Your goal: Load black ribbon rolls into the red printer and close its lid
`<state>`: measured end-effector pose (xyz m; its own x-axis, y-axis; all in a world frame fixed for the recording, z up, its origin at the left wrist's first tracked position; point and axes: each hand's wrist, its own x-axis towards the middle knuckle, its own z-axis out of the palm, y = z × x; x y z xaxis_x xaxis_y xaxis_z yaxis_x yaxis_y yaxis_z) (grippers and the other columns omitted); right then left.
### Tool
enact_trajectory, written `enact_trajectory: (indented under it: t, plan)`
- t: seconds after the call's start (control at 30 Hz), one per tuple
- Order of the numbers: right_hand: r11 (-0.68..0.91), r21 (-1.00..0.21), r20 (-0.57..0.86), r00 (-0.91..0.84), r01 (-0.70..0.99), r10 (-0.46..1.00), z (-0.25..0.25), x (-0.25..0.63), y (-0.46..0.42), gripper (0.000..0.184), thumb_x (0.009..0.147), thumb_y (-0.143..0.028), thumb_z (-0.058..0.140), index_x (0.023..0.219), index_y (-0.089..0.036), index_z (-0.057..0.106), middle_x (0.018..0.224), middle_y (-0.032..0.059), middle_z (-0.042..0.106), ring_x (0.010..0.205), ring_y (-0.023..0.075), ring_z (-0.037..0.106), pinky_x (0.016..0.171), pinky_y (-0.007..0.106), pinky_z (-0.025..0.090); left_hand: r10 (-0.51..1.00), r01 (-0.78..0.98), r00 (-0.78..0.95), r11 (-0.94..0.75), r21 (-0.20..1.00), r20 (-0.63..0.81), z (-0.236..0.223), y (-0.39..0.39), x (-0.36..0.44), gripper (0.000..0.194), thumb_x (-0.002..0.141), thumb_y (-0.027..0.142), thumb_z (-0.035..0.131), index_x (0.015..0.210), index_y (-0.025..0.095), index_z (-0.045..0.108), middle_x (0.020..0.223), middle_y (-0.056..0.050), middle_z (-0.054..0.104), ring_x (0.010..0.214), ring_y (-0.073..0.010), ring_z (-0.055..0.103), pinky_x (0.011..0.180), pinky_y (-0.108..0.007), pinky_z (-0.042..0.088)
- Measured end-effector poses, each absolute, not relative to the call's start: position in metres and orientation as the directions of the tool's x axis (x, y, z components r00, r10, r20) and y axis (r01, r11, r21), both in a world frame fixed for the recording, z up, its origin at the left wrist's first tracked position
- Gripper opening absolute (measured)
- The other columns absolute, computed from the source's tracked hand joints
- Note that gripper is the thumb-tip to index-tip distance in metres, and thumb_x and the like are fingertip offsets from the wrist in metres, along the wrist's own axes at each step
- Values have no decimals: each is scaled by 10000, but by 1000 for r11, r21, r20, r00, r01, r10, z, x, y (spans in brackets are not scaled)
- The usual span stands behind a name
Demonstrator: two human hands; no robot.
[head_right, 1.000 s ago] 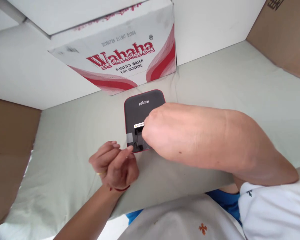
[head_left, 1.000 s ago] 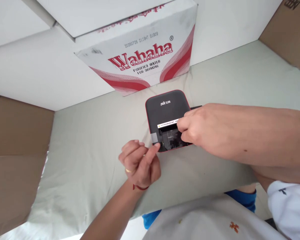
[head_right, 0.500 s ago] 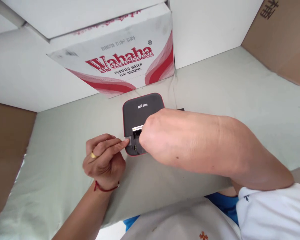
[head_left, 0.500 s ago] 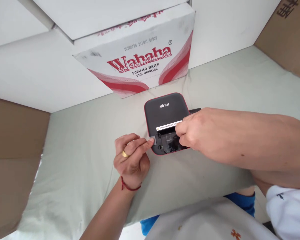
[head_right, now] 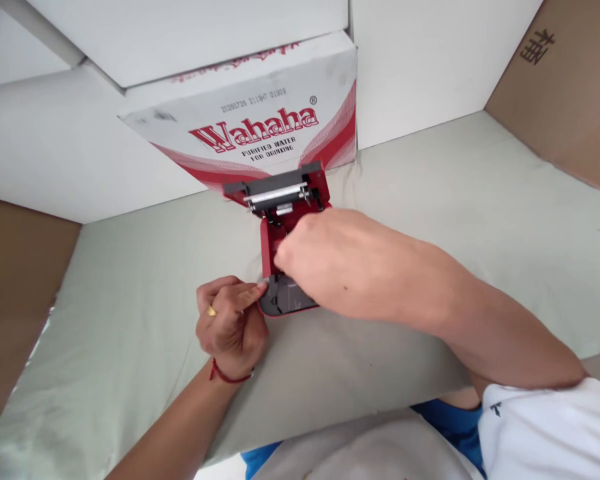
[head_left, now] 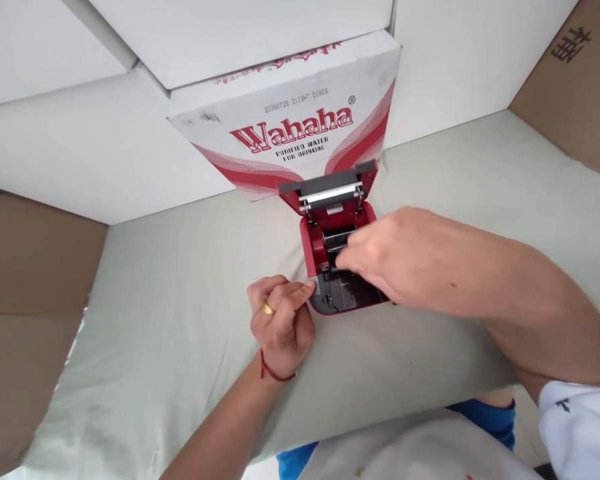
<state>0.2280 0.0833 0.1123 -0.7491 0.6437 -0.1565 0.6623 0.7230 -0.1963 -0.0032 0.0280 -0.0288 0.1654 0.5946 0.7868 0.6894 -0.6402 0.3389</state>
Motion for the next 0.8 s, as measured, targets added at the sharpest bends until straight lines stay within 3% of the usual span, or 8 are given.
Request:
enact_trajectory:
  t: [0.13, 0.27, 0.4, 0.5, 0.67, 0.8]
  plan:
    - [505, -94, -203, -513, 858, 834, 102, 210, 106, 295, 911, -55, 482, 924, -196, 741, 947, 82, 769, 724, 204, 610, 614, 342, 304, 487, 747, 181, -634, 203, 854, -32, 23, -3, 430, 874, 10, 628, 1239, 212, 732, 904, -43, 686, 861, -194, 630, 823, -379, 551]
    - [494, -60, -260, -492, 867, 831, 85, 204, 121, 283, 929, -91, 511, 949, -214, 766, 1041, 79, 803, 846, 240, 687, 618, 336, 313, 380, 671, 270, -733, 110, 885, -29, 18, 3, 413, 862, 22, 643, 1195, 241, 750, 945, -43, 714, 889, -198, 661, 829, -385, 603]
    - [520, -9, -261, -504, 854, 823, 80, 203, 124, 201, 955, -157, 590, 1022, -202, 775, 1125, 101, 806, 945, 287, 726, 621, 343, 332, 389, 606, 305, -783, 137, 870, -29, 15, 14, 353, 853, -10, 614, 1088, 211, 756, 956, -50, 731, 941, -206, 684, 869, -399, 622]
    - [513, -2, -245, -498, 858, 832, 79, 201, 124, 227, 942, -117, 563, 968, -193, 775, 1061, 113, 807, 946, 290, 734, 631, 346, 344, 391, 615, 293, -776, 142, 872, -30, 16, 17, 330, 846, -20, 601, 1058, 192, 738, 948, -54, 705, 936, -202, 676, 860, -397, 624]
    - [521, -66, -282, -516, 851, 809, 80, 201, 124, 195, 907, -115, 606, 1004, -192, 756, 1153, 104, 788, 954, 260, 722, 631, 334, 351, 392, 600, 282, -784, 157, 876, -30, 18, 15, 402, 840, -17, 577, 1178, 179, 673, 966, -63, 690, 957, -207, 677, 858, -422, 629]
    - [512, -131, -299, -526, 849, 796, 94, 209, 117, 114, 958, -201, 650, 1022, -193, 744, 1016, 75, 785, 833, 222, 692, 624, 327, 356, 414, 587, 299, -790, 177, 860, -28, 18, 13, 452, 844, -7, 572, 1245, 191, 635, 970, -59, 699, 960, -204, 685, 878, -429, 634]
